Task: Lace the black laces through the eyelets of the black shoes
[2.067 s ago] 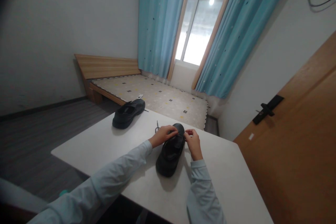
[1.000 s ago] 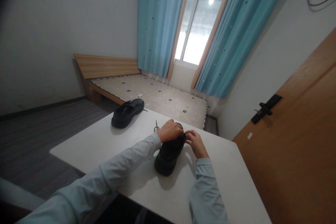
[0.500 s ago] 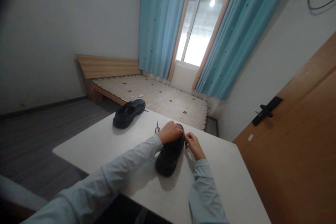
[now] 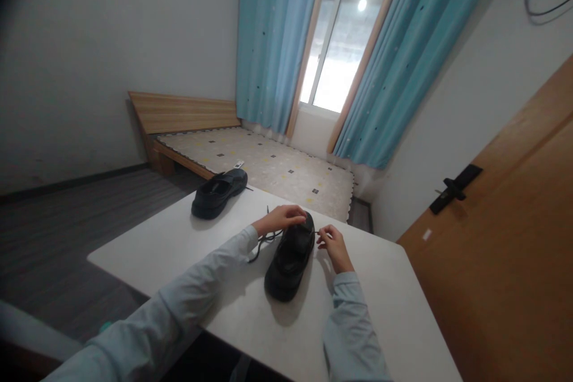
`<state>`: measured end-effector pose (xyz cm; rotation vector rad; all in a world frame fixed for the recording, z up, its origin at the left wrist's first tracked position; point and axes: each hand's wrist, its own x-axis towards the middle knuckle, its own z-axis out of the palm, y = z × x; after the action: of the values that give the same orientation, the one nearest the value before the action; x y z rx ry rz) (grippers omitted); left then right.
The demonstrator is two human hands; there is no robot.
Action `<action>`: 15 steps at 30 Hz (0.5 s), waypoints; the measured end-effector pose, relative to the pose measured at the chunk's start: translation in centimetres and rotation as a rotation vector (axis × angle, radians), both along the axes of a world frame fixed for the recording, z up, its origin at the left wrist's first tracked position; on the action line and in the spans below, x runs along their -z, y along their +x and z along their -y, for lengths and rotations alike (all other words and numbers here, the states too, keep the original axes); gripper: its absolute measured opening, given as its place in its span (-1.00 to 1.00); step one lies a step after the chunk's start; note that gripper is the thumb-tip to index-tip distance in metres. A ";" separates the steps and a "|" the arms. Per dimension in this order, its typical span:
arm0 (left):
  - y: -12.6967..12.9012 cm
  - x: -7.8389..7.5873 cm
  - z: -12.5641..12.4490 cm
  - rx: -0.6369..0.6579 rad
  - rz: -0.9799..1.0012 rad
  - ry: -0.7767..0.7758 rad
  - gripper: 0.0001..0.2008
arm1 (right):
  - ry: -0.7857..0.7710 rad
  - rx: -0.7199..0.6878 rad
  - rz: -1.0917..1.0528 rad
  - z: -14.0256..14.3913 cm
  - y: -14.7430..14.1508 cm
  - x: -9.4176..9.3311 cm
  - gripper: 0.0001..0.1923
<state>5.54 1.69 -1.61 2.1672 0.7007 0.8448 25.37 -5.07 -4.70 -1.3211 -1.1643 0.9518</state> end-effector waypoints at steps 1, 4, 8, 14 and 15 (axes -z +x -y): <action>-0.3 0.0 -0.3 -0.043 0.022 -0.022 -0.71 | 0.005 0.012 -0.007 -0.1 0.0 0.0 -0.61; -1.6 0.4 -1.3 -0.340 -0.081 -0.020 -0.73 | 0.024 0.046 -0.034 -0.2 0.0 0.2 -0.62; -3.5 2.1 -2.4 -0.681 -0.254 -0.028 -0.79 | 0.058 0.094 -0.071 -0.5 0.0 0.5 -0.62; -4.7 4.4 -2.4 -0.893 -0.573 0.009 -0.59 | 0.119 0.179 -0.125 -0.7 0.5 0.7 -0.65; -4.7 4.6 -2.4 -0.895 -0.601 0.016 -0.58 | 0.132 0.204 -0.141 -0.7 0.6 0.7 -0.65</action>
<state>0.86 4.14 -6.16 2.0921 2.0550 0.5726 25.96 -4.36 -5.36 -1.2205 -0.9485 0.7920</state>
